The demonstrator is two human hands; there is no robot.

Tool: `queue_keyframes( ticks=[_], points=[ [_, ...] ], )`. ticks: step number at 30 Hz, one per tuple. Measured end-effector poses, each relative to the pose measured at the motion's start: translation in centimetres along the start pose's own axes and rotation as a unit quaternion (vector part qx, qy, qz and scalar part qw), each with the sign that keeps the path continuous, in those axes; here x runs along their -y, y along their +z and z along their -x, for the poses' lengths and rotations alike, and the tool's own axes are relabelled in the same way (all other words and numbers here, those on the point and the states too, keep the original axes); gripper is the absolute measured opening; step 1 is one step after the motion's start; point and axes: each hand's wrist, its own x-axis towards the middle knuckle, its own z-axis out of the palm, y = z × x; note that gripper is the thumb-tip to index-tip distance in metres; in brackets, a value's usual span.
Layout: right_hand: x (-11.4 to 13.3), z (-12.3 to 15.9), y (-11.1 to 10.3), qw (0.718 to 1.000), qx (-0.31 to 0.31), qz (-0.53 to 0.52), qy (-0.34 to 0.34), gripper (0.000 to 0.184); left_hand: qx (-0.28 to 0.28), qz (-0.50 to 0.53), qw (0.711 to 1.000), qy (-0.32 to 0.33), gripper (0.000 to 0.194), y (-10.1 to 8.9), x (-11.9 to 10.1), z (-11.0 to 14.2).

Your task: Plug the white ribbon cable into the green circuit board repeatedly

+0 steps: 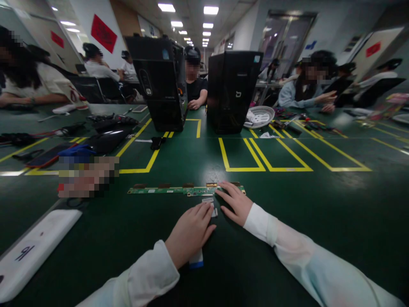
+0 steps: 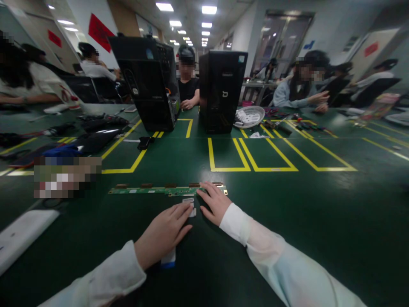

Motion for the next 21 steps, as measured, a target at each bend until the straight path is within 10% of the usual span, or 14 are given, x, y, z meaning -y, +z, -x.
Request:
queue_keyframes(
  ticks=[21],
  points=[
    [-0.43, 0.25, -0.31, 0.999, 0.044, 0.005, 0.008, 0.046, -0.015, 0.06, 0.998, -0.026, 0.056, 1.05, 0.74, 0.32]
  ],
)
